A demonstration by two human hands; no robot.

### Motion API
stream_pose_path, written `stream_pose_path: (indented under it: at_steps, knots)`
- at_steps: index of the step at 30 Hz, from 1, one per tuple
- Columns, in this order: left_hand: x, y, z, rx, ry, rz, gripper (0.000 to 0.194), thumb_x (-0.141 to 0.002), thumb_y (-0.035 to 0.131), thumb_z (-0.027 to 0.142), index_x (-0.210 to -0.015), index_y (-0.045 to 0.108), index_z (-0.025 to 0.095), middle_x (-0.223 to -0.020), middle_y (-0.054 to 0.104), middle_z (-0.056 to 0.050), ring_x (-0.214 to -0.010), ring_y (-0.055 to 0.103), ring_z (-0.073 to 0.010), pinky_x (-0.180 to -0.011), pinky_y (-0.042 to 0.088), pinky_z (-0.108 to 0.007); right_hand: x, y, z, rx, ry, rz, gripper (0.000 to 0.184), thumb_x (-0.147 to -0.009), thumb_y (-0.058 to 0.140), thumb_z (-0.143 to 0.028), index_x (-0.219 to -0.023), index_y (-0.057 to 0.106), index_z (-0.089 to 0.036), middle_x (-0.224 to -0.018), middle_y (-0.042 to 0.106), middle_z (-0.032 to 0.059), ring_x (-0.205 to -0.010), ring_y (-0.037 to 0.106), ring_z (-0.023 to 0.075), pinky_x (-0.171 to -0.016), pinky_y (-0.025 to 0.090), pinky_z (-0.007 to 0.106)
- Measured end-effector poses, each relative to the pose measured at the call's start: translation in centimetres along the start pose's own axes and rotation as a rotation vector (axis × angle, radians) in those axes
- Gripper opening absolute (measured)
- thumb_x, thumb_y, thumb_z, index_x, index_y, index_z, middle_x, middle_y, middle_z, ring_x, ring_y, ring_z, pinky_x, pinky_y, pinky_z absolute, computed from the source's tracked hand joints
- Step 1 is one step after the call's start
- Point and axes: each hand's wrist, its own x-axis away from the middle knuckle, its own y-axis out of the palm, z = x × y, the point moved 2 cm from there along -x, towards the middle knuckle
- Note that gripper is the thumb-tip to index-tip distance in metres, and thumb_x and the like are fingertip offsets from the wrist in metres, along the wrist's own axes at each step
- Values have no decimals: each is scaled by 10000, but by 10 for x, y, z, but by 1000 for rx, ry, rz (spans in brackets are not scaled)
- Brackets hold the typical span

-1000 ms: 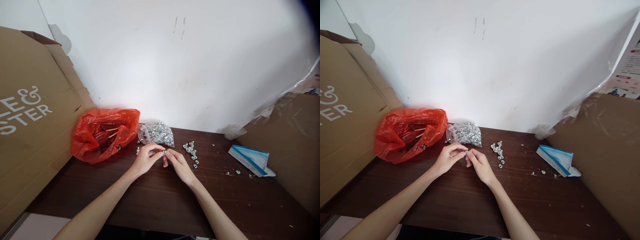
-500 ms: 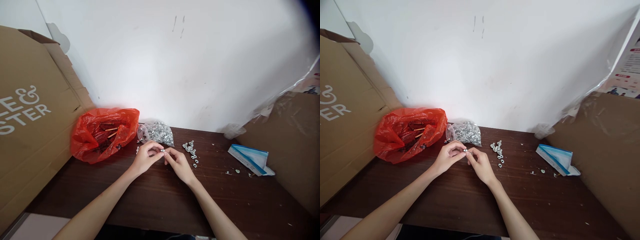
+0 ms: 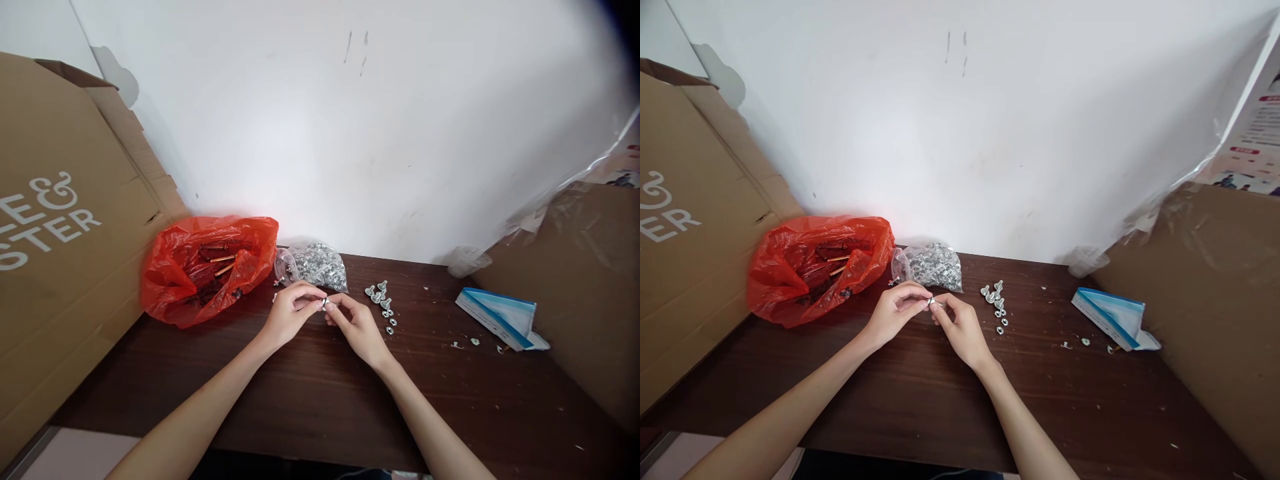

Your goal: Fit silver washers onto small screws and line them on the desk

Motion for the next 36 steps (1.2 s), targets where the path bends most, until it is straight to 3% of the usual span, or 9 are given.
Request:
stream_pose_path:
  at_steps: [7,20,27,32,36]
  knots:
    - [0,0,-5,9,-46,-2,171,-753,657,242,-862,677,113,-832,627,-53,-659,621,-121,-675,544,-278,1,-2,-5,138,-62,47,224,-884,510,-370,-921,632,-185,-758,655,30,-665,577,164,-659,448,276]
    - [0,1,-10,3,-106,-2,229,-751,665,313,-854,659,110,-785,666,-66,-640,634,-136,-654,556,-286,2,-2,-2,269,-141,74,196,-882,507,-363,-921,620,-207,-846,661,59,-721,573,195,-671,445,309]
    - [1,2,-3,18,-6,-73,165,-767,643,246,-877,677,128,-914,617,-73,-869,621,-174,-785,557,-319,3,0,-7,172,-67,-21,340,-944,374,-388,-703,517,-197,-669,560,14,-619,500,150,-611,387,265]
    - [2,2,1,13,28,-64,139,-763,644,213,-869,668,126,-898,607,-69,-859,614,-162,-793,543,-306,2,1,-3,-23,1,-47,384,-936,368,-455,-682,495,-196,-617,539,1,-594,511,143,-602,407,259]
    - [2,2,5,-3,42,-31,96,-746,646,180,-826,651,128,-872,602,-64,-840,608,-154,-769,542,-290,0,0,0,2,16,-7,411,-908,416,-490,-634,492,-194,-570,531,-7,-557,491,136,-572,391,251]
